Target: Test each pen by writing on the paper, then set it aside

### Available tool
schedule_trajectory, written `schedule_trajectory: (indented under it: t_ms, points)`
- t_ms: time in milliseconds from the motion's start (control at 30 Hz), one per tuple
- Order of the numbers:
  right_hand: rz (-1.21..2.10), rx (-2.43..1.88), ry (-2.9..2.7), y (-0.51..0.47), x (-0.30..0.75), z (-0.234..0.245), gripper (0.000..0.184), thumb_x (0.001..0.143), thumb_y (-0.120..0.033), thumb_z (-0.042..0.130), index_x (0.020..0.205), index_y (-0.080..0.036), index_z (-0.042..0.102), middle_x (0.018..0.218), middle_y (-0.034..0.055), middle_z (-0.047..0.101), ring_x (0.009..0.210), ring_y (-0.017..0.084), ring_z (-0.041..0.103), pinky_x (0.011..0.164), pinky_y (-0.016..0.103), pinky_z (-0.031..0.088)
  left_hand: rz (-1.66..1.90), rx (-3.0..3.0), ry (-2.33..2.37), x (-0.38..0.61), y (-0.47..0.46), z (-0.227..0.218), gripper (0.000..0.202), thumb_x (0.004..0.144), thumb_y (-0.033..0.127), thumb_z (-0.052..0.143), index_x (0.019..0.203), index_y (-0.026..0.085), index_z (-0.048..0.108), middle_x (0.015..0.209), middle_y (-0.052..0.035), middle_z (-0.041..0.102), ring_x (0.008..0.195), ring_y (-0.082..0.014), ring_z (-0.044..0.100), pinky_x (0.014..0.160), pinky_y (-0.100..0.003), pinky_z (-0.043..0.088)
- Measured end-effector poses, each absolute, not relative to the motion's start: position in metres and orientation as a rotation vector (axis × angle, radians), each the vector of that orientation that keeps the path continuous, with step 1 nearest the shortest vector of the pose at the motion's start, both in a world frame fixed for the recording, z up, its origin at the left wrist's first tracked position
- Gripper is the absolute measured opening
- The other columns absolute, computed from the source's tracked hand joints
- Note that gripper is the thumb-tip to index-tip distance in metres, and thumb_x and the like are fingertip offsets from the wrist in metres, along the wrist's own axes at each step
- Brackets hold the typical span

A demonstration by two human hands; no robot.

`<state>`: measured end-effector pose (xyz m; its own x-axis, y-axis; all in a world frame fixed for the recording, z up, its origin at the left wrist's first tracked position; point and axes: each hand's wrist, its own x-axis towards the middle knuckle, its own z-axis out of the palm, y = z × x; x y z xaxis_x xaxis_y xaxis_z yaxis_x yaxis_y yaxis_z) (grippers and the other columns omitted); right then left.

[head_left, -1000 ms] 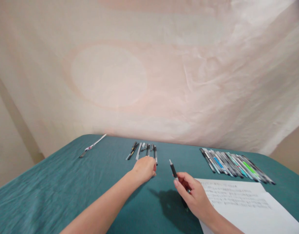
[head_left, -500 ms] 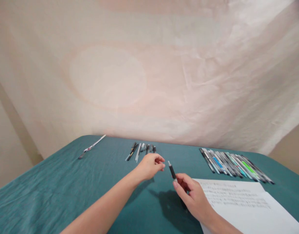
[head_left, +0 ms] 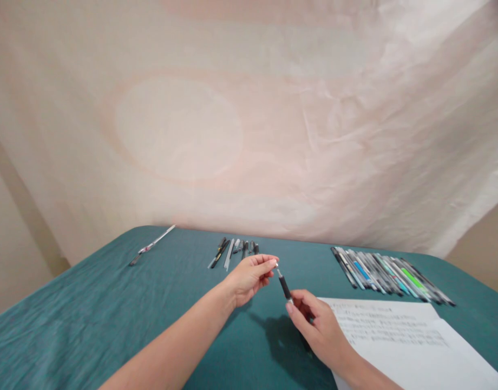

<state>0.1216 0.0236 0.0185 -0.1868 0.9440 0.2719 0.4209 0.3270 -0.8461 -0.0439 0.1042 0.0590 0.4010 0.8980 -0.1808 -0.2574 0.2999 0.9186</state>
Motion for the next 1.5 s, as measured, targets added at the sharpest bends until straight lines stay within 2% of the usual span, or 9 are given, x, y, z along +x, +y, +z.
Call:
schedule_trajectory:
  t_ms: [767,1167,1500]
  points:
    - [0.791,-1.255,-1.75,0.025,0.123,0.019,0.021,0.086,-0.037,0.046,0.088,-0.018,0.053,0.062,-0.004,0.043,0.053,0.011,0.04,0.051,0.022,0.032,0.852,1.119,0.795,-0.041,0.098,0.057,0.034,0.06,0.04,0.075,0.078,0.013,0.065,0.066,0.002,0.055,0.054,-0.0062,0.041,0.055,-0.022,0.029]
    - [0.689,-1.277,-1.696,0.026,0.123,0.017,0.02,0.084,-0.036,0.048,0.085,-0.017,0.055,0.06,-0.0036,0.044,0.052,0.011,0.041,0.05,0.023,0.033,0.858,1.045,0.782,-0.036,0.095,0.05,0.033,0.06,0.037,0.076,0.08,0.014,0.066,0.069,0.0004,0.057,0.059,-0.0075,0.047,0.059,-0.021,0.035]
    - [0.583,-1.309,-1.722,0.024,0.124,0.017,0.019,0.086,-0.035,0.046,0.087,-0.018,0.052,0.064,-0.0026,0.046,0.058,0.013,0.045,0.056,0.024,0.037,0.854,1.007,0.739,-0.034,0.094,0.046,0.032,0.062,0.038,0.076,0.082,0.014,0.067,0.076,-0.0022,0.061,0.064,-0.0088,0.052,0.063,-0.022,0.038]
